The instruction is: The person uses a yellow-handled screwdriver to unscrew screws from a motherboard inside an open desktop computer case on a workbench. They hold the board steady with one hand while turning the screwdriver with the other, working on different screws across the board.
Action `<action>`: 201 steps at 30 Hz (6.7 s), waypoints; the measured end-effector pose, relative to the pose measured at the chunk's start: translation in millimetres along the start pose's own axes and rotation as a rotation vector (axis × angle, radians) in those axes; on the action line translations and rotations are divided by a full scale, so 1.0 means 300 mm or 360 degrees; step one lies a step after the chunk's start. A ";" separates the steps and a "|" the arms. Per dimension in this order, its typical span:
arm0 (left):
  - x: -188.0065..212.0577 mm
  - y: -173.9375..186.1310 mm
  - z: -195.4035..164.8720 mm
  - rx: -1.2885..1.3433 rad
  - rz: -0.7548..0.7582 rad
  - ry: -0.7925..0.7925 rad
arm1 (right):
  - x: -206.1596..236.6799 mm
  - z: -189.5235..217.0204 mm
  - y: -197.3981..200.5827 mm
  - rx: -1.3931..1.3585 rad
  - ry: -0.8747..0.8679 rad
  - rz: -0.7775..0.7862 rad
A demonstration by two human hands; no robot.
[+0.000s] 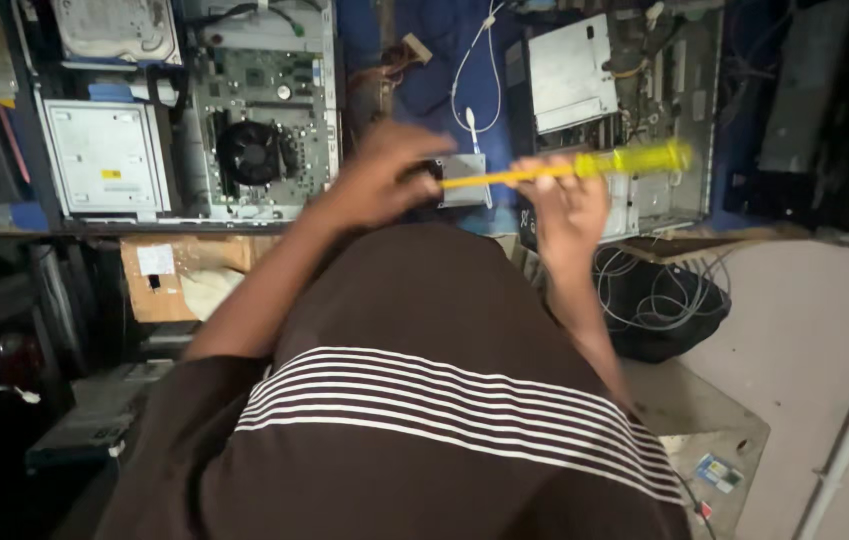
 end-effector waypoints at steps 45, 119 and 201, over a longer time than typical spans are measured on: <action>0.484 -0.236 0.043 0.0240 -0.1048 0.0856 | 0.086 0.079 0.295 0.2160 0.0701 -0.0229; 0.972 0.381 0.137 -0.0456 -0.0628 0.0819 | 0.060 -0.531 -0.710 0.2280 0.0433 0.0907; 0.472 0.113 0.128 -0.0220 0.0327 0.0175 | 0.281 -0.164 -0.761 -0.0086 0.0428 0.0037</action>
Point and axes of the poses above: each hand's wrist, its own x-axis away from the middle knuckle, its own y-axis out of the back of the hand, z = x × y, the point moved 3 cm from there along -x, towards the middle knuckle, and after that the axes turned 10 degrees about -y, right-handed, at the moved point
